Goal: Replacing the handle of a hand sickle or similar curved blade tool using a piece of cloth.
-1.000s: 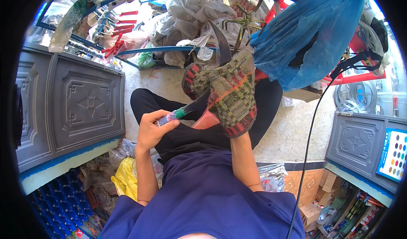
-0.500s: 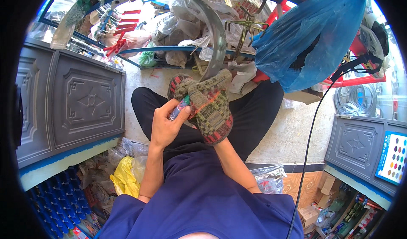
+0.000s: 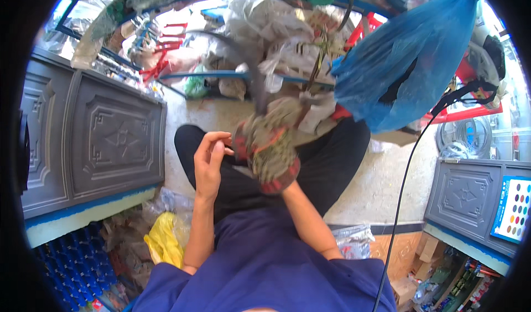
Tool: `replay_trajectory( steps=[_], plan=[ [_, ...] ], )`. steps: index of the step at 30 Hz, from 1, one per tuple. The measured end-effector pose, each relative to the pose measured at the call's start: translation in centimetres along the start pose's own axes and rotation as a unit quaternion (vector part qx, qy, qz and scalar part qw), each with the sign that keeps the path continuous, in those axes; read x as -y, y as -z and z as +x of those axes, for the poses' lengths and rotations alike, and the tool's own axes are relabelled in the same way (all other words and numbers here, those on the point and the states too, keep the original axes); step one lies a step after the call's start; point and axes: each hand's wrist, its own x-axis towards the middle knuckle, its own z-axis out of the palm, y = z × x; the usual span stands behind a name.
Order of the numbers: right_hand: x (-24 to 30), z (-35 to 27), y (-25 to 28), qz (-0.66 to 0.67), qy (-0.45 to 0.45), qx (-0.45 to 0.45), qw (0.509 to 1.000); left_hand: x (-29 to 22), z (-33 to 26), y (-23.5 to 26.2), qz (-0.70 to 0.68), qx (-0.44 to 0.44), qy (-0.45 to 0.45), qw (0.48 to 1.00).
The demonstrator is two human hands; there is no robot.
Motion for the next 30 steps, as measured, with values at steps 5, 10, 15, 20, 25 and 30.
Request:
replay_trajectory(
  steps=[5, 10, 15, 20, 25, 30],
  plan=[
    [-0.9, 0.7, -2.5, -0.387, 0.137, -0.026, 0.912, -1.0, 1.4, -0.8, 0.086, 0.05, -0.086, 0.991],
    [1.4, 1.7, -2.2, 0.127, 0.017, 0.022, 0.992, -0.7, 1.1, -1.1, -0.043, -0.032, -0.015, 0.998],
    [-0.2, 2.3, -1.9, -0.02, 0.042, -0.015, 0.999, -1.5, 2.9, -1.3, -0.015, -0.023, -0.05, 0.998],
    [1.9, 2.2, -3.2, -0.147, 0.008, -0.037, 0.988, -1.8, 3.5, -1.4, -0.057, -0.048, -0.038, 0.996],
    [2.0, 1.4, -3.3, 0.192, -0.007, 0.009, 0.981, -3.0, 3.5, -0.7, -0.144, -0.07, 0.017, 0.987],
    [2.3, -0.3, -5.3, 0.101, 0.015, -0.012, 0.995, -3.8, 3.8, -0.9, -0.117, -0.158, -0.041, 0.98]
  ],
)
